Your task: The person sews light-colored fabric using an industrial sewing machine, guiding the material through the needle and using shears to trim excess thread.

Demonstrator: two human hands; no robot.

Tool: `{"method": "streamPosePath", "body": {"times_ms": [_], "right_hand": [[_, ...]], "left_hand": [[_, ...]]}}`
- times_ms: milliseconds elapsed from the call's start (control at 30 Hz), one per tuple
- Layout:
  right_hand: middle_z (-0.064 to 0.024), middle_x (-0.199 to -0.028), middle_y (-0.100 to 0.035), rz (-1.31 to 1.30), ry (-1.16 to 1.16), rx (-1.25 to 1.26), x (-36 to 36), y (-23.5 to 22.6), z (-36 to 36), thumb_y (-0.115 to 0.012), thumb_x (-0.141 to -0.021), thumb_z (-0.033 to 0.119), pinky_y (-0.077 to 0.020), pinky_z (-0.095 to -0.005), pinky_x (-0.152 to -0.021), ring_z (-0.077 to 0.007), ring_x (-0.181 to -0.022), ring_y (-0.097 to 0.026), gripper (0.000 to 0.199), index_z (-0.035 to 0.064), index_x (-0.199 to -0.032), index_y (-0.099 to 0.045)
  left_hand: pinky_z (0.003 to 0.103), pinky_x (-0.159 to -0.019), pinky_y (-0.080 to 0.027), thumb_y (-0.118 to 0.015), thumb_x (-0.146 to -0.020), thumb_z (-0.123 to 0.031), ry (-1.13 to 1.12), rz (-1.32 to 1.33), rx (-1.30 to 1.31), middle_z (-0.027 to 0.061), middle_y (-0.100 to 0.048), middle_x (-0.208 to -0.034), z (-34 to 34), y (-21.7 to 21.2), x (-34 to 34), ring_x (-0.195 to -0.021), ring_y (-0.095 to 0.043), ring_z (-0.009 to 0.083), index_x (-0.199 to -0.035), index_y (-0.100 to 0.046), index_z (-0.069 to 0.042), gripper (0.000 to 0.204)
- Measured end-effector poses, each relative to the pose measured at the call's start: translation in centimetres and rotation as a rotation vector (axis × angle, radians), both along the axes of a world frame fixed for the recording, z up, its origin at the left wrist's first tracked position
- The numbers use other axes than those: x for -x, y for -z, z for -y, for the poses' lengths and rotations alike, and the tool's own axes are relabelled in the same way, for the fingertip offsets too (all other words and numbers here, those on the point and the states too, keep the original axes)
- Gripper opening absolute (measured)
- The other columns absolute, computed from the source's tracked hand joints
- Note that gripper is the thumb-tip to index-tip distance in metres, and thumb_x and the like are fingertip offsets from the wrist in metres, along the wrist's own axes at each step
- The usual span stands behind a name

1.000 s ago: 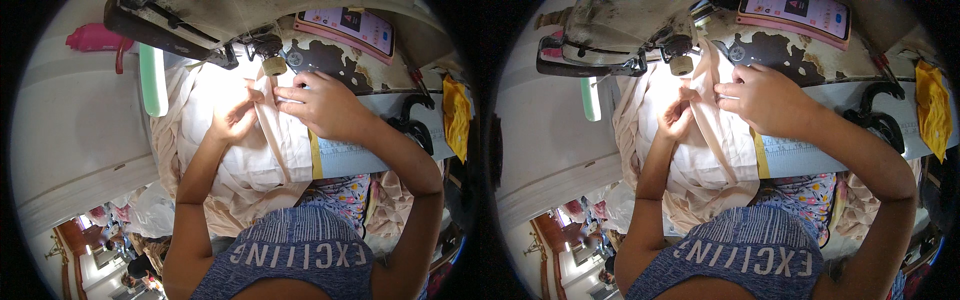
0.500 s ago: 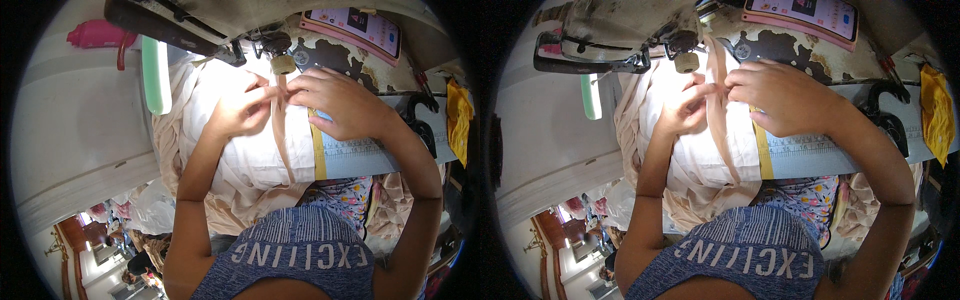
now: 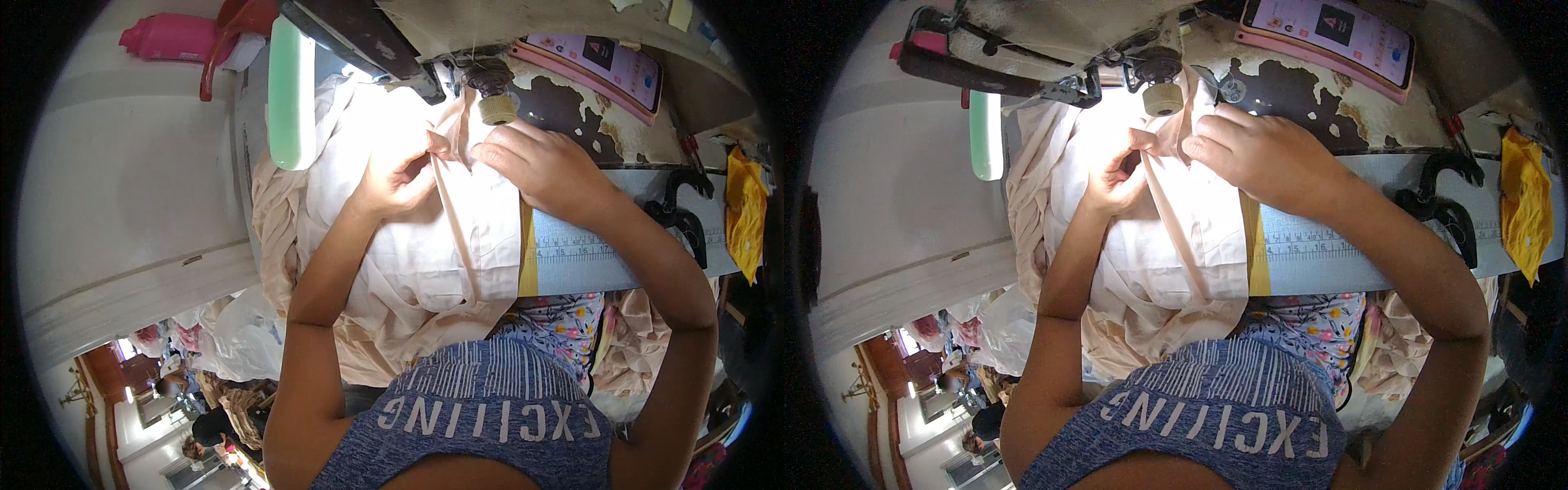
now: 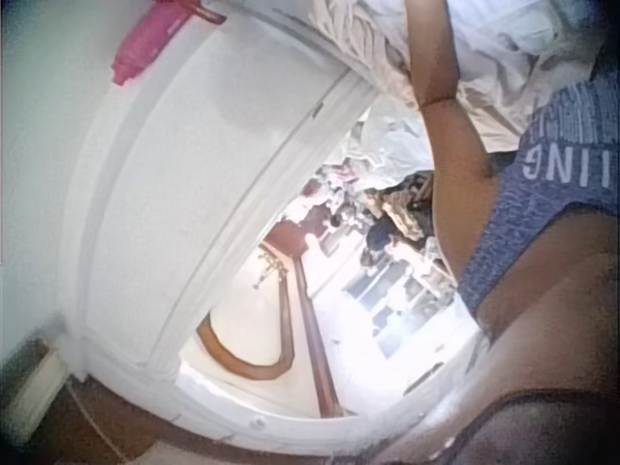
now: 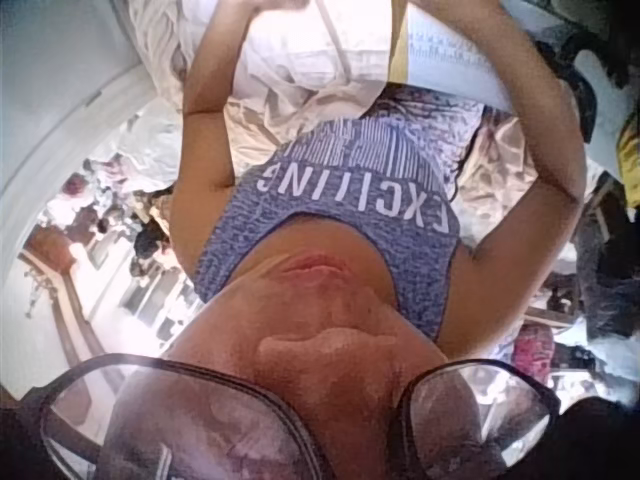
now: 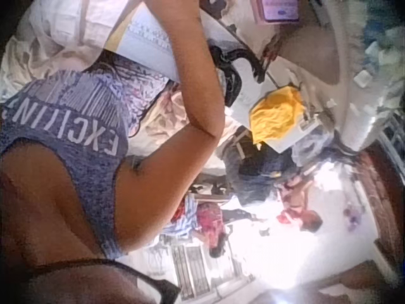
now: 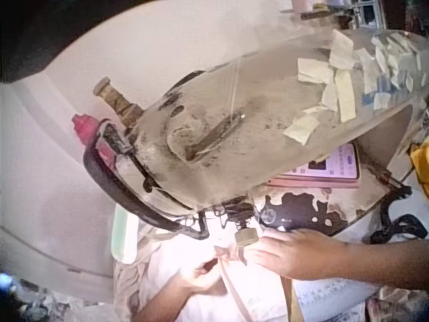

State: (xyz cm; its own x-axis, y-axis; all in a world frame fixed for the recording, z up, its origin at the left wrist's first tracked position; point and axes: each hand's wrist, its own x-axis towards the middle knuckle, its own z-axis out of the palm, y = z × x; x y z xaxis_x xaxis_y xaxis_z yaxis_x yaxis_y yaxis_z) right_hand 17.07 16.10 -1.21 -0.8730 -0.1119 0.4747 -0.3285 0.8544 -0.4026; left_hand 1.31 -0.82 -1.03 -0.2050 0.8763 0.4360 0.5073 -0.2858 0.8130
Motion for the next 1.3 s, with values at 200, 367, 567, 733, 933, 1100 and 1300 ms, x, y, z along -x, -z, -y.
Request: {"method": "streamPosePath", "body": {"times_ms": [200, 367, 567, 733, 933, 1100, 1300], "right_hand": [[-0.0035, -0.086, -0.053, -0.093, -0.015, -0.216, 0.0, -0.7, 0.1, -0.055, -0.074, 0.015, -0.0506, -0.0304, -0.071, -0.0174, -0.089, -0.056, 0.017, 0.0075, -0.088, -0.058], [-0.0027, -0.081, -0.055, -0.150, -0.075, -0.139, 0.6, 0.0, 0.2, -0.055, -0.073, 0.015, -0.0493, -0.0316, -0.070, -0.0176, -0.086, -0.057, 0.015, 0.0067, -0.085, -0.058], [-0.0042, -0.081, -0.058, -0.103, -0.033, -0.085, 0.6, 0.3, 0.9, -0.055, -0.073, 0.015, -0.0493, -0.0341, -0.073, -0.0205, -0.082, -0.060, 0.015, 0.0057, -0.085, -0.059], [-0.0049, -0.086, -0.061, -0.116, -0.101, -0.050, 0.3, 0.3, 0.9, -0.056, -0.072, 0.013, -0.0497, -0.0326, -0.075, -0.0203, -0.088, -0.061, 0.013, 0.0055, -0.083, -0.059], [-0.0090, -0.090, -0.062, -0.185, -0.103, -0.165, -0.4, 0.5, 1.4, -0.056, -0.072, 0.013, -0.0499, -0.0330, -0.079, -0.0222, -0.090, -0.061, 0.011, 0.0041, -0.077, -0.057], [-0.0100, -0.088, -0.061, -0.169, -0.097, -0.208, -0.9, 0.6, 1.7, -0.056, -0.071, 0.013, -0.0497, -0.0319, -0.079, -0.0222, -0.090, -0.061, 0.010, 0.0037, -0.076, -0.055], [-0.0060, -0.079, -0.058, -0.225, -0.125, -0.207, -1.2, 1.0, 2.1, -0.056, -0.071, 0.016, -0.0484, -0.0284, -0.071, -0.0188, -0.080, -0.059, 0.011, 0.0059, -0.075, -0.055]], "left_hand": [[0.026, -0.067, -0.045, -0.055, -0.077, 0.009, 0.017, -0.050, -0.008, 0.0097, -0.058, -0.084, 0.2, -0.2, 0.1, -0.076, -0.055, 0.0166, -0.091, -0.057, 0.004, 0.015], [0.025, -0.072, -0.044, -0.053, -0.079, 0.010, 0.062, -0.055, 0.033, 0.0090, -0.057, -0.090, 0.4, -0.3, 0.3, -0.081, -0.054, 0.0150, -0.097, -0.056, 0.004, 0.019], [0.024, -0.071, -0.044, -0.051, -0.078, 0.011, 0.052, -0.068, 0.068, 0.0088, -0.057, -0.090, 0.8, -0.3, 0.4, -0.081, -0.054, 0.0136, -0.096, -0.056, 0.004, 0.020], [0.025, -0.065, -0.043, -0.051, -0.071, 0.011, 0.028, -0.095, 0.072, 0.0097, -0.057, -0.082, 0.4, -0.7, 0.2, -0.073, -0.054, 0.0162, -0.089, -0.058, 0.004, 0.021], [0.027, -0.061, -0.044, -0.055, -0.067, 0.008, -0.035, -0.123, 0.052, 0.0101, -0.057, -0.078, 0.2, -0.4, 0.0, -0.068, -0.055, 0.0180, -0.090, -0.061, 0.002, 0.025], [0.024, -0.064, -0.044, -0.064, -0.070, 0.004, -0.074, -0.415, 0.370, 0.0072, -0.059, -0.084, -0.6, -2.2, -1.1, -0.073, -0.054, 0.0138, -0.100, -0.062, 0.001, 0.030], [0.029, -0.063, -0.047, -0.068, -0.064, -0.003, -0.132, -0.402, 0.084, 0.0089, -0.061, -0.077, 0.3, 0.6, 0.1, -0.068, -0.059, 0.0204, -0.094, -0.065, -0.003, 0.030]]}}
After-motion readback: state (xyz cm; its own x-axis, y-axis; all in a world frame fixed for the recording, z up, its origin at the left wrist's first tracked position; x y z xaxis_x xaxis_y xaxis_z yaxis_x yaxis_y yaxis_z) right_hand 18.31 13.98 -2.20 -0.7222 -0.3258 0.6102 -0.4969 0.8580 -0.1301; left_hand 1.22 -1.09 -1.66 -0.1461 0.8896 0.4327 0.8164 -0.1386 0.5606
